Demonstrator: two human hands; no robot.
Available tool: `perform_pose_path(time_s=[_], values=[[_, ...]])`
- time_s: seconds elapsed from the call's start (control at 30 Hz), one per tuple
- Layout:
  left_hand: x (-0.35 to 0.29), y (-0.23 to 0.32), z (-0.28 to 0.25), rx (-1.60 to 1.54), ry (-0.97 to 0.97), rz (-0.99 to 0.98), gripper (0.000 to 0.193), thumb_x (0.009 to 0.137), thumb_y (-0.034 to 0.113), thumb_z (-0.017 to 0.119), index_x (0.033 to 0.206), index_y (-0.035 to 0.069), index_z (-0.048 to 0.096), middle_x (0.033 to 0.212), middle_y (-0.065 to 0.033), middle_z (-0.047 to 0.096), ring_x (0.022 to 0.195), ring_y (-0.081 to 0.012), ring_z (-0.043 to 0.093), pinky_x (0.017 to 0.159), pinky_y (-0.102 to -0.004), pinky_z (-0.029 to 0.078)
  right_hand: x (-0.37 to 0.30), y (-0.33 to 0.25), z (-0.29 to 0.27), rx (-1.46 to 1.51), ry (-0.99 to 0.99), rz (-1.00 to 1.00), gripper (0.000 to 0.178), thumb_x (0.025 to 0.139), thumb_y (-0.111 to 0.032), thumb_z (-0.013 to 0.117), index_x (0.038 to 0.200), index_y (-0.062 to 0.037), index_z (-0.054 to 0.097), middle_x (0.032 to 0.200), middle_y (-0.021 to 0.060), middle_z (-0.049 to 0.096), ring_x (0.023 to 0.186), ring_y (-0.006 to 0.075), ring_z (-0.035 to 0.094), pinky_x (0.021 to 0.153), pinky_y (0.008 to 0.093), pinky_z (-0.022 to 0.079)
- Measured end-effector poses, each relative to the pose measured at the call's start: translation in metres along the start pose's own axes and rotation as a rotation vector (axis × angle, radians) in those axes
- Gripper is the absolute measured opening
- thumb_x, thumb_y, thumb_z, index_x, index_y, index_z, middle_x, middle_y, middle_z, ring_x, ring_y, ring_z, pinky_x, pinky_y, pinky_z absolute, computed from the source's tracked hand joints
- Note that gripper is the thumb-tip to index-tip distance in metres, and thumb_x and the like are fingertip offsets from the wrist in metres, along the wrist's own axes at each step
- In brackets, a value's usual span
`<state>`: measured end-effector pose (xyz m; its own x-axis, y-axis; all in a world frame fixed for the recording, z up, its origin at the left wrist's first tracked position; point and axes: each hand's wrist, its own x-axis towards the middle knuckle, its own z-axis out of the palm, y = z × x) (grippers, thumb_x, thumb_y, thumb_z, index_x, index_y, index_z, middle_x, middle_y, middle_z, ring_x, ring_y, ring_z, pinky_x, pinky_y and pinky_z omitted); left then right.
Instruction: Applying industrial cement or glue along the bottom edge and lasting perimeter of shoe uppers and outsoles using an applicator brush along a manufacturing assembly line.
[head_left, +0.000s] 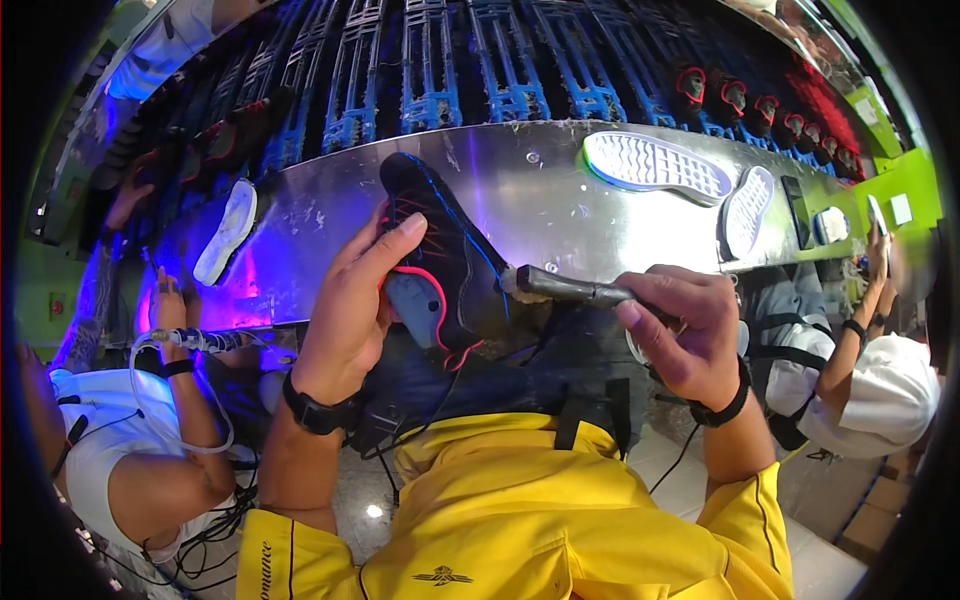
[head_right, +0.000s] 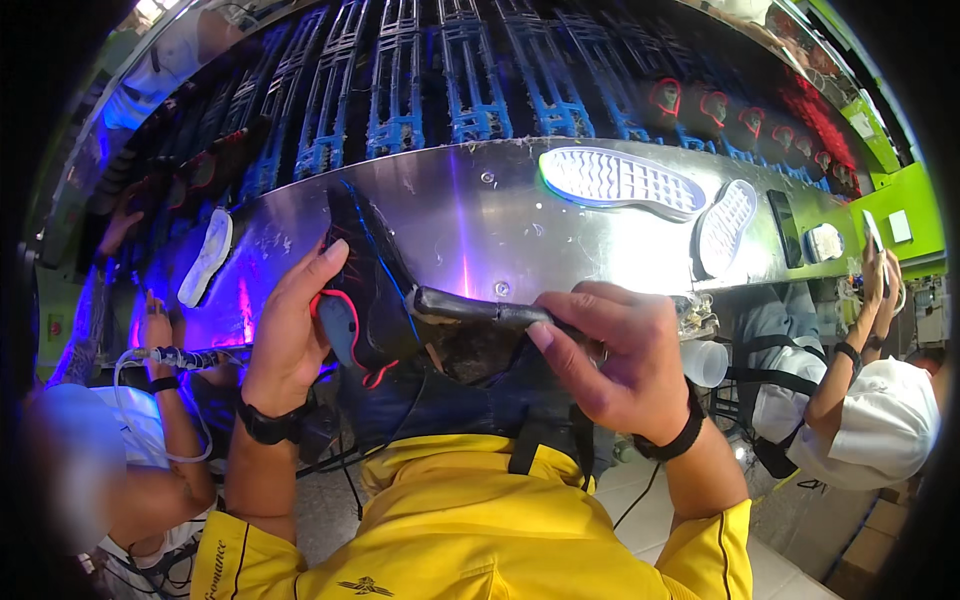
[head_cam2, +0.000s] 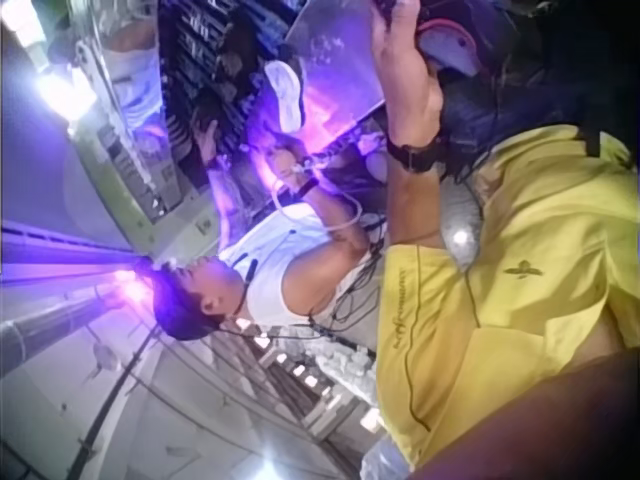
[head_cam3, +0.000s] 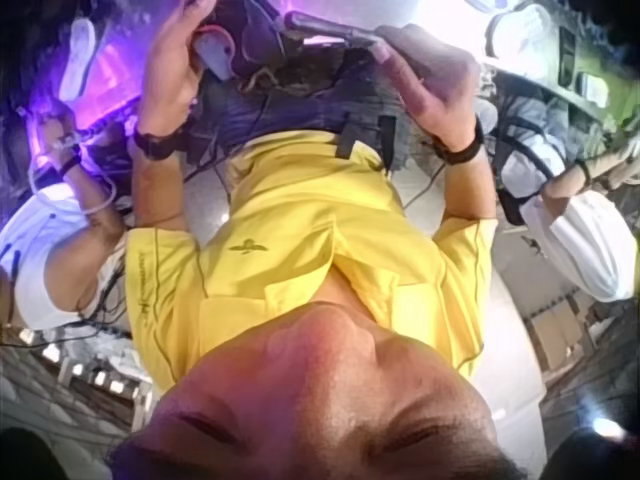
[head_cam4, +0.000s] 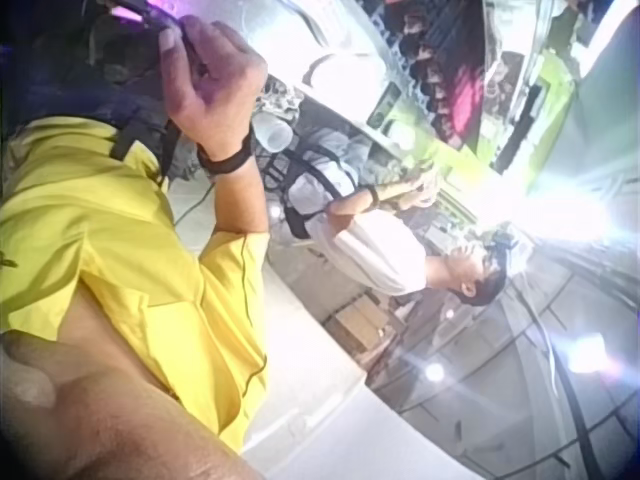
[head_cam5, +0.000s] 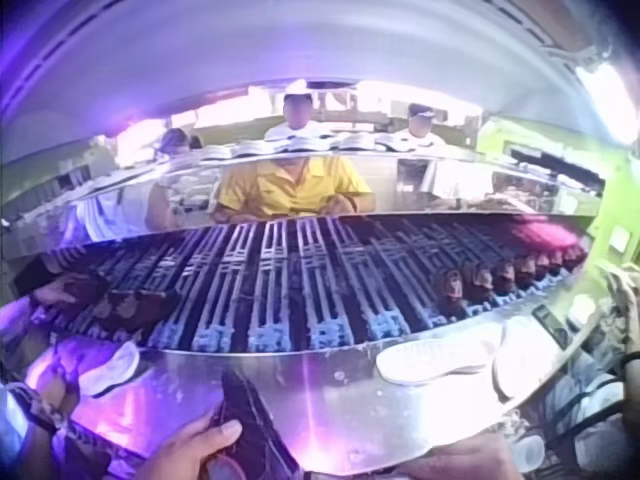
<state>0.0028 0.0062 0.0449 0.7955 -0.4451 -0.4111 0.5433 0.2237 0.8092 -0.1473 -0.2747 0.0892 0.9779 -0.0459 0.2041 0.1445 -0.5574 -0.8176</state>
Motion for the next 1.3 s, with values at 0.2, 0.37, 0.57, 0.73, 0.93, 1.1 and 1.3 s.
perform_pose_path(time_s=[0.2,0.37,0.57,0.73,0.93,1.1,1.3], values=[[-0.009,0.003,0.015,-0.008,0.078,-0.138,0.04,0.111,0.04,0.064,0.131,0.006,0.07,0.109,-0.0063,0.081,0.076,-0.0153,0.08,0.052,-0.0277,0.063,0.02,-0.003,-0.02,-0.097,0.039,-0.129,0.018,0.089,-0.006,0.078,0.104,0.0038,0.079,0.072,0.0103,0.066,0.054,0.0185,0.056,0.053,0.0316,0.042],[-0.018,0.009,0.02,-0.083,-0.011,-0.314,0.046,0.112,0.046,0.058,0.136,0.008,0.068,0.12,-0.0153,0.079,0.085,-0.0253,0.081,0.054,-0.0274,0.058,0.032,0.006,-0.027,-0.148,0.082,-0.265,0.023,0.082,-0.006,0.08,0.102,0.0036,0.079,0.073,0.0117,0.068,0.055,0.0242,0.061,0.053,0.0341,0.045],[-0.032,-0.012,0.015,-0.17,-0.038,-0.339,0.051,0.114,0.044,0.055,0.159,0.021,0.047,0.106,-0.0193,0.077,0.072,-0.0329,0.078,0.048,-0.029,0.056,0.041,0.012,-0.034,-0.163,0.11,-0.353,0.025,0.081,-0.007,0.082,0.103,0.0036,0.08,0.075,0.0132,0.071,0.059,0.0267,0.066,0.057,0.0365,0.05],[-0.032,-0.018,0.02,-0.316,-0.032,-0.484,0.047,0.113,0.04,0.053,0.153,0.015,0.052,0.104,-0.027,0.074,0.071,-0.0319,0.075,0.048,-0.0284,0.055,0.039,0.023,-0.034,-0.123,0.147,-0.412,0.026,0.081,-0.009,0.083,0.103,0.0041,0.081,0.077,0.0153,0.073,0.063,0.0279,0.071,0.059,0.0353,0.053],[-0.038,-0.025,0.029,-0.401,-0.07,-0.526,0.039,0.111,0.036,0.055,0.13,0.004,0.065,0.1,-0.0249,0.072,0.068,-0.03,0.073,0.048,-0.0272,0.053,0.031,0.032,-0.036,-0.126,0.141,-0.433,0.032,0.086,-0.014,0.075,0.109,0.0075,0.08,0.084,0.0162,0.076,0.063,0.0215,0.063,0.06,0.0345,0.05],[-0.04,-0.022,0.028,-0.467,-0.096,-0.55,0.039,0.11,0.036,0.056,0.128,0.002,0.065,0.102,-0.0225,0.068,0.072,-0.0266,0.07,0.05,-0.0249,0.052,0.024,0.039,-0.032,-0.081,0.197,-0.425,0.029,0.085,-0.012,0.079,0.108,0.0061,0.08,0.081,0.0168,0.074,0.064,0.026,0.067,0.061,0.036,0.051],[-0.044,-0.027,0.035,-0.49,-0.107,-0.578,0.04,0.11,0.039,0.055,0.128,0.004,0.064,0.105,-0.0217,0.066,0.072,-0.0241,0.067,0.051,-0.0245,0.05,0.018,0.049,-0.03,-0.007,0.207,-0.386,0.027,0.085,-0.009,0.082,0.107,0.0055,0.08,0.081,0.0168,0.073,0.068,0.0284,0.069,0.062,0.0365,0.052]])
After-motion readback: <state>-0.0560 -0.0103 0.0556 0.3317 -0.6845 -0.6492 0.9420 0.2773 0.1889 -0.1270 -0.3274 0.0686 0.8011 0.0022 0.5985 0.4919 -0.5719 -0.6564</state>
